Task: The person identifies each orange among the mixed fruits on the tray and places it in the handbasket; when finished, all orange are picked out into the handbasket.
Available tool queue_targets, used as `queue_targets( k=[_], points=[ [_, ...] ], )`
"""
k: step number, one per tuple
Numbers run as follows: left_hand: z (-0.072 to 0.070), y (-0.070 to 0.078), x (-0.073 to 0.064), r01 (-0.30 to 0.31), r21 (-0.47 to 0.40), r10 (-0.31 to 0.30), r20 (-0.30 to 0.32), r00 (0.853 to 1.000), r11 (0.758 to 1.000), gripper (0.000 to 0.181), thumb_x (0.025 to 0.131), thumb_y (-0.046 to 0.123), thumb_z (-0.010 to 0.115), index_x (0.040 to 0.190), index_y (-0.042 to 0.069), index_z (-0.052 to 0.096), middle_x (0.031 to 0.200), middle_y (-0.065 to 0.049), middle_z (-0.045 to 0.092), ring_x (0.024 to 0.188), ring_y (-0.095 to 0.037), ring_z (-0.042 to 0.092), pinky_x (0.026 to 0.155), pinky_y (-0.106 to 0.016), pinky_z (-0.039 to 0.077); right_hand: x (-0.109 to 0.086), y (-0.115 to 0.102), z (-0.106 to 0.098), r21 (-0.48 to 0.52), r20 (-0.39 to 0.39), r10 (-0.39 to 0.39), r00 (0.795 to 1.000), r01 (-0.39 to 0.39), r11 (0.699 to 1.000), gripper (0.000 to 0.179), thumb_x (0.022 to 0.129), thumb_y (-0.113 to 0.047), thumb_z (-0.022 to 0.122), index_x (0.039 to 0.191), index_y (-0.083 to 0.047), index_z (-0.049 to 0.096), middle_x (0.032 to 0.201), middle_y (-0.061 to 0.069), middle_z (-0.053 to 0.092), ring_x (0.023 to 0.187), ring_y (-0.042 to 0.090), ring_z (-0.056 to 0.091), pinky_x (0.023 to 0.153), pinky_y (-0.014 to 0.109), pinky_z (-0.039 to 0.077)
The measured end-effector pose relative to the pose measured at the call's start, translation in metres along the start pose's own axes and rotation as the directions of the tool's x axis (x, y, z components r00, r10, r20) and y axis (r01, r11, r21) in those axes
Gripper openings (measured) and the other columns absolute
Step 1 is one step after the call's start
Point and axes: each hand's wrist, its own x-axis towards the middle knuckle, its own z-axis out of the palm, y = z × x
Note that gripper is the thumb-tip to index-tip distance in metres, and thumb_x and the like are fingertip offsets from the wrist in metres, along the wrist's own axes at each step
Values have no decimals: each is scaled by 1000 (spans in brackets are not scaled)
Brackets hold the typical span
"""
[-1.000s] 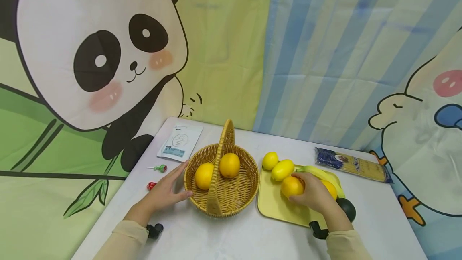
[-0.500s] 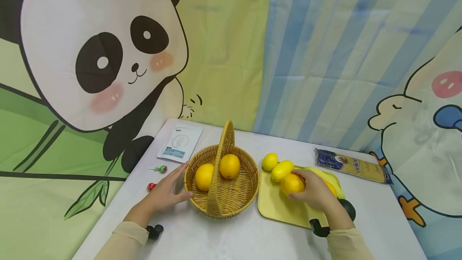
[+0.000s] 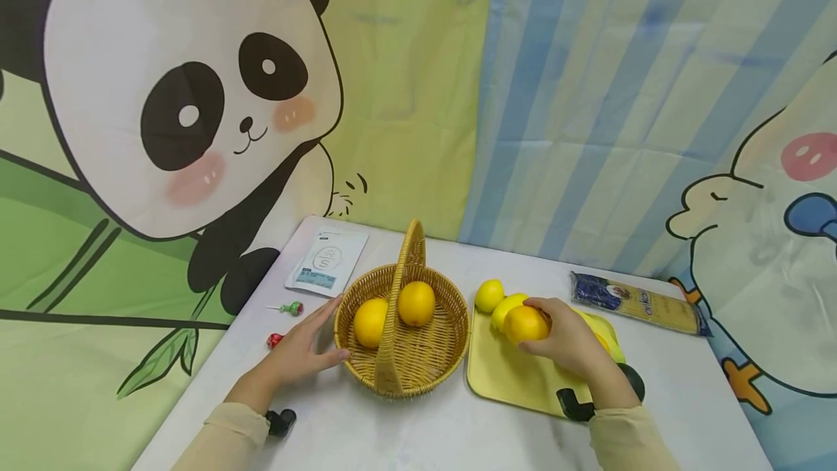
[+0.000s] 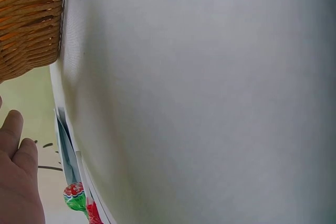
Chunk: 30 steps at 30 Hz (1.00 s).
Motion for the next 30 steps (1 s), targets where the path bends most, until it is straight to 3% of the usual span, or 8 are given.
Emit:
queue_targets(
  k=[14,30],
  points=[
    [2,-1,-2,26,-5,-26,6,1000,1000,104,86,56,81,168,29,23,174,-4,27,158,-40,31,123,-70,31,8,-18,-7,41,-4,-29,1000,29,999,76,79,-28,92,145,-10,59,139,17,63,119,32,63,102,56,57],
    [0,2,-1,52,-4,-52,18,998,999,105,85,59,80,168,33,20,175,-3,26,159,-39,30,124,-69,30,22,-39,-14,15,-39,-105,994,106,994,77,78,-31,92,145,-13,59,140,14,63,116,30,64,96,50,60]
  ],
)
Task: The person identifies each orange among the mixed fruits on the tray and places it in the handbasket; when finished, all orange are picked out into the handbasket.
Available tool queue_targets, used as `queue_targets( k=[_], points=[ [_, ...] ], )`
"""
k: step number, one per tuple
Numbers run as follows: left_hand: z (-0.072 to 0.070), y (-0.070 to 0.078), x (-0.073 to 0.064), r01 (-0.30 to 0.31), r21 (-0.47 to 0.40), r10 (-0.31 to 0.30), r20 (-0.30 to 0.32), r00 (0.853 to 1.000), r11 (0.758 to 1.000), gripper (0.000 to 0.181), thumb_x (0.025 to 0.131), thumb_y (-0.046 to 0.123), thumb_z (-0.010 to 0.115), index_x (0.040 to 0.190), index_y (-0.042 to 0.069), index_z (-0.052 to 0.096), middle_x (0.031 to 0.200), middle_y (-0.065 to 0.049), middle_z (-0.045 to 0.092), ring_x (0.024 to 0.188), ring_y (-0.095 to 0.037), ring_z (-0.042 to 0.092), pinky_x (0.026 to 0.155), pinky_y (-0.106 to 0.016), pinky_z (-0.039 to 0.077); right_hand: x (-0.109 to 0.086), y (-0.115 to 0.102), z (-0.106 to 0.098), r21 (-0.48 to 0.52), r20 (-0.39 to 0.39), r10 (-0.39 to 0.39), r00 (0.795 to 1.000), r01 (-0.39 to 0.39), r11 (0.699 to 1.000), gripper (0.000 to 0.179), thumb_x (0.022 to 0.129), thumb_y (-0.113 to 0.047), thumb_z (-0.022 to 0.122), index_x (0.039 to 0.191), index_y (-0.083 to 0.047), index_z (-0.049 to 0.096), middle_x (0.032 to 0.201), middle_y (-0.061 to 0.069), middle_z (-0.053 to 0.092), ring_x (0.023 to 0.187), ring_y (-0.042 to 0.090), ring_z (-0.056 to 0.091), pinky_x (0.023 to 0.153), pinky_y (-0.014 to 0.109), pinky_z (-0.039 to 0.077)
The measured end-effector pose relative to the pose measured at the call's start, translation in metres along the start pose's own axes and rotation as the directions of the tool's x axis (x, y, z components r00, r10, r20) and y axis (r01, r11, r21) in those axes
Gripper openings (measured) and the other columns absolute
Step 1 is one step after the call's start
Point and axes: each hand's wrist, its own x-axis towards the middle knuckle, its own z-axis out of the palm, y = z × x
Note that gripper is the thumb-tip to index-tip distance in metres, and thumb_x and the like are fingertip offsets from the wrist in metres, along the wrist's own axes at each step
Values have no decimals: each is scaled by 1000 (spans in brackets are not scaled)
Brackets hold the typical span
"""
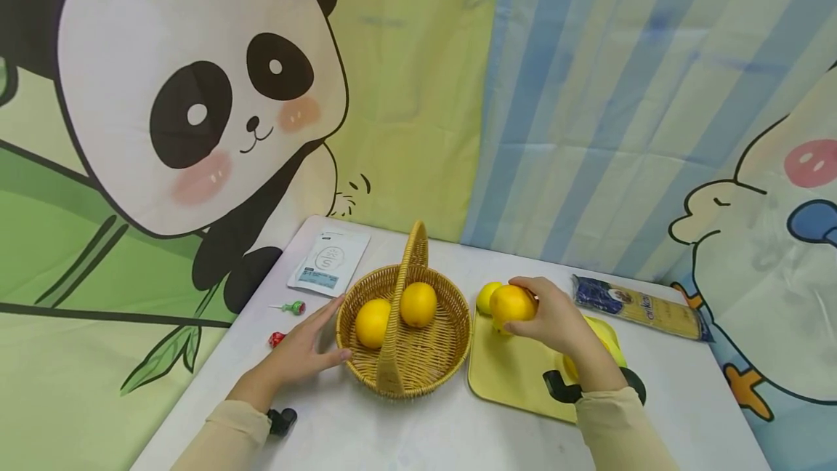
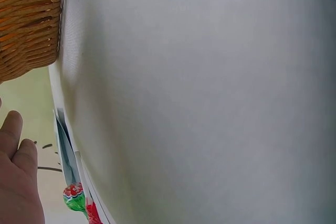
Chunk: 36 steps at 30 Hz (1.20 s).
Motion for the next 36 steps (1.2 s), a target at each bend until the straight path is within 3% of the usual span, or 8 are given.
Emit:
queue_targets(
  k=[19,31,36],
  points=[
    [-1,1,0,0,-10,0,3,1000,1000,106,85,58,80,168,31,21,175,-3,26,159,-39,29,125,-69,29,20,-32,-3,15,-6,-97,995,97,995,76,78,-28,92,145,-11,59,142,14,62,116,30,65,93,48,60],
    [1,1,-1,28,-1,-28,4,1000,1000,107,84,62,80,168,32,20,175,-4,26,159,-40,29,124,-70,30,35,-55,4,47,4,-113,994,113,992,78,77,-30,93,146,-15,59,144,11,61,116,29,64,93,46,59],
    [1,0,0,10,-2,-10,2,1000,1000,107,85,61,80,168,31,20,175,-5,26,159,-40,29,124,-69,31,42,-65,8,54,10,-127,992,126,991,78,78,-29,92,146,-16,59,147,11,59,121,30,62,93,47,59]
  ],
)
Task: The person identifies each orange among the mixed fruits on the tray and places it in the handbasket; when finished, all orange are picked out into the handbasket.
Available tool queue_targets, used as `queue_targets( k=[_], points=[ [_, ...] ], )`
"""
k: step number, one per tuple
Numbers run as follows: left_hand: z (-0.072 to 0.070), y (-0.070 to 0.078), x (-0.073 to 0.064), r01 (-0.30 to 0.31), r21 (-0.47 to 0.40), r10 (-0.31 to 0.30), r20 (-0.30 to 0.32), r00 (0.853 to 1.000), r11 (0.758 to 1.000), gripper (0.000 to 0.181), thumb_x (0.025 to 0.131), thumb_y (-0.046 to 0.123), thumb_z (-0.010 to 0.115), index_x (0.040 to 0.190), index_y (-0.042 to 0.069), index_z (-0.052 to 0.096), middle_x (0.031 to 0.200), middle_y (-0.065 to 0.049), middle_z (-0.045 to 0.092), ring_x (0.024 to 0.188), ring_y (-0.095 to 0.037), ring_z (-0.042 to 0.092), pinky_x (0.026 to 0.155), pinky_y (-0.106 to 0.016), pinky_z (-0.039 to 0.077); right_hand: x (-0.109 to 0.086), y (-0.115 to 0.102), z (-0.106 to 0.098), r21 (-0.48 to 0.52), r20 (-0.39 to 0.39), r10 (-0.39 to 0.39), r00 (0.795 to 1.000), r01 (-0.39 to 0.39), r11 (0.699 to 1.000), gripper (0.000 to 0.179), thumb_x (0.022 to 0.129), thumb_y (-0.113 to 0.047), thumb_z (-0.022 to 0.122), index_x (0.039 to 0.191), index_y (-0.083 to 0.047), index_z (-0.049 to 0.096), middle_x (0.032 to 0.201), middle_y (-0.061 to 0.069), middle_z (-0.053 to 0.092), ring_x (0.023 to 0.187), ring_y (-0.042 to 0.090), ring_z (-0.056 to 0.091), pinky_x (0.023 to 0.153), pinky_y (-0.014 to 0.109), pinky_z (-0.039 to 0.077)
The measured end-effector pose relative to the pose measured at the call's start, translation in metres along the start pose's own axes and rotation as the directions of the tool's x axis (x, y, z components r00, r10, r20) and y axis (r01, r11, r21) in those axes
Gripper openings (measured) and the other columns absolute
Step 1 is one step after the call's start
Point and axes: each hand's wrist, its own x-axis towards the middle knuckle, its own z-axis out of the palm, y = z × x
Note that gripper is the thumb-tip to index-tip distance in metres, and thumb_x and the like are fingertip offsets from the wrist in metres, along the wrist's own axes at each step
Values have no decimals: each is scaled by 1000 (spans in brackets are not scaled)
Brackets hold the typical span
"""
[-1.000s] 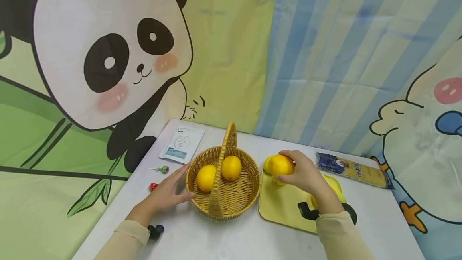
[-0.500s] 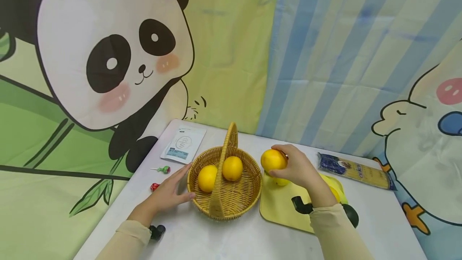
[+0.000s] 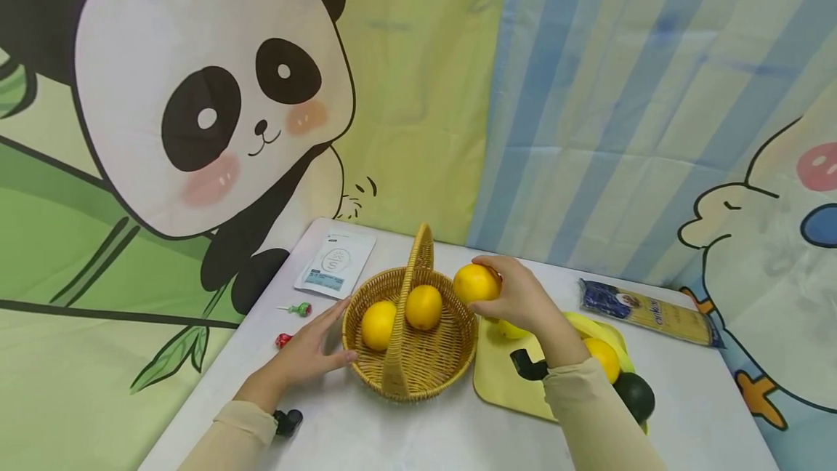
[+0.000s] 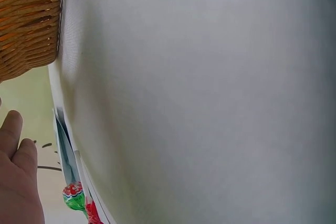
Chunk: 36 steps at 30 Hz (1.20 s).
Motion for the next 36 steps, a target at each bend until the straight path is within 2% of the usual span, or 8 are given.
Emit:
queue_targets(
  k=[9,19,26,36],
  points=[
    [-3,1,0,-14,2,14,3,1000,1000,106,85,58,80,168,30,21,174,-8,26,159,-41,31,123,-69,32,15,-11,15,42,2,-19,1000,19,999,76,76,-27,93,144,-18,60,143,8,59,116,28,63,93,46,58],
    [2,-2,-2,-39,-16,39,0,999,999,104,85,55,82,168,28,24,174,-7,28,158,-40,32,122,-68,34,26,-20,33,33,16,-43,999,42,999,77,77,-28,93,145,-15,60,145,7,59,120,27,62,99,47,57],
    [3,0,-2,-10,-24,10,7,1000,1000,106,85,58,81,168,30,22,174,-1,26,160,-37,30,122,-66,36,35,-27,42,18,26,-51,998,51,999,77,76,-26,93,145,-15,60,146,7,59,126,27,60,104,48,55],
    [0,-1,-2,-21,-13,21,5,1000,1000,105,85,58,80,168,31,22,175,-1,26,159,-36,31,123,-65,35,54,-34,64,-11,67,-55,996,56,998,73,78,-26,92,144,-19,61,141,4,61,116,22,61,92,41,58]
  ],
)
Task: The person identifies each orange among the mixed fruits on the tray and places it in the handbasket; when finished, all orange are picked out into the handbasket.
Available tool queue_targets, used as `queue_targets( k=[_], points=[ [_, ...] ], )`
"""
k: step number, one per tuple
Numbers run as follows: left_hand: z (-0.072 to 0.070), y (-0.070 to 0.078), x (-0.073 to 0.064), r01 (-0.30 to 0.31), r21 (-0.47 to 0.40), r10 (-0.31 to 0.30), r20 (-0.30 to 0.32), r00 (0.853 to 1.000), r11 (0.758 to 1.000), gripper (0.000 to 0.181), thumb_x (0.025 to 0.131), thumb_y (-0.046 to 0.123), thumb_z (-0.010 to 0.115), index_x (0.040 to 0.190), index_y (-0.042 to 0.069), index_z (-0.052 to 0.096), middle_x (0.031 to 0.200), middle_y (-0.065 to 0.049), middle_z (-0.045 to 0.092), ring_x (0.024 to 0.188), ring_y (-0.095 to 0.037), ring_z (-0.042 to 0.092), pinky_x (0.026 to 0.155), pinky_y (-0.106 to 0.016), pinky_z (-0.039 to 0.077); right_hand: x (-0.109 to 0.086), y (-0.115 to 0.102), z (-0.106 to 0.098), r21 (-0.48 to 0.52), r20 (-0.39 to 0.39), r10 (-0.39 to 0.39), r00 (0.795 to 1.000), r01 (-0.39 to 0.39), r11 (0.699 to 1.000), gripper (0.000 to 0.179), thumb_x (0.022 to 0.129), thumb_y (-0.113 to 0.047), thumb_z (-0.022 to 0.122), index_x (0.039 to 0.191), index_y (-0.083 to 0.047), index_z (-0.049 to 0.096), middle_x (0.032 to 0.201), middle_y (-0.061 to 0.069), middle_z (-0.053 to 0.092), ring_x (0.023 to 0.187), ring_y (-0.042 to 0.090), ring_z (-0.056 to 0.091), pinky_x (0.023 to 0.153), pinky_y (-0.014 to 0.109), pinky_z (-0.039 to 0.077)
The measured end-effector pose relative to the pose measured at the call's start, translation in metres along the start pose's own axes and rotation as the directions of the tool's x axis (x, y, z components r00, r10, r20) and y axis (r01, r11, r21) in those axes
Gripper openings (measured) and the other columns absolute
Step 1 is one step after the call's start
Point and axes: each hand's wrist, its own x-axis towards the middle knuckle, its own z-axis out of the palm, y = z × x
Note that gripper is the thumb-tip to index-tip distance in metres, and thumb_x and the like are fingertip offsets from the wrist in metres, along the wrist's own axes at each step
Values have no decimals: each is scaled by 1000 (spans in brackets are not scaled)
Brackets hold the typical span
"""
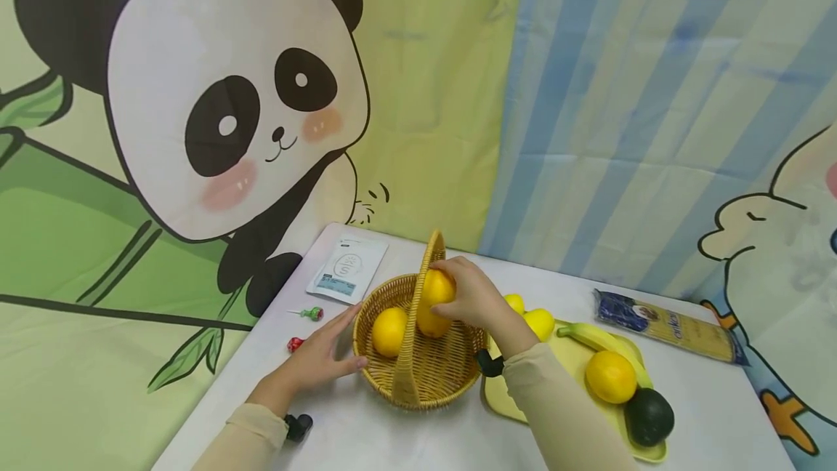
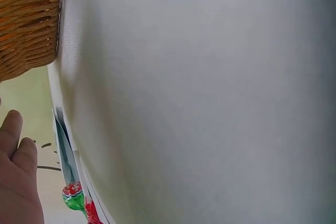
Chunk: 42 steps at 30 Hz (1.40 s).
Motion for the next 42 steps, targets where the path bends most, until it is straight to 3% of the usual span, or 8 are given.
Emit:
queue_targets(
  k=[8,19,29,37,42],
  points=[
    [2,0,0,7,6,-7,10,1000,1000,103,86,59,79,168,35,21,175,-2,26,160,-35,31,124,-65,34,10,-3,12,-26,25,-36,999,37,999,77,77,-24,94,144,-7,60,138,9,63,123,27,61,102,43,56],
    [1,2,1,29,4,-30,15,999,1000,104,86,60,79,168,36,20,175,-1,25,160,-35,30,125,-66,31,21,-4,25,-14,28,-48,998,49,999,73,74,-17,94,140,-13,64,137,11,62,129,29,59,111,46,52],
    [-1,2,0,49,-3,-49,17,999,999,104,85,61,80,167,39,20,175,3,25,160,-35,29,125,-67,31,31,-11,33,-41,47,-17,999,19,999,80,72,-18,95,145,-17,62,149,13,59,141,32,53,120,47,45],
    [0,0,1,22,-15,-22,12,1000,1000,103,86,59,80,168,36,21,175,1,25,160,-35,30,125,-66,31,38,-18,38,-68,111,-55,992,62,996,80,75,-21,96,146,-14,60,145,10,62,137,30,58,119,47,48],
    [0,-2,1,9,-31,-9,9,1000,999,102,87,56,80,168,35,21,175,2,25,160,-34,30,124,-66,33,39,-21,42,-77,156,-26,987,39,996,79,78,-24,94,148,-15,57,149,12,58,139,31,55,119,48,47]
  ],
)
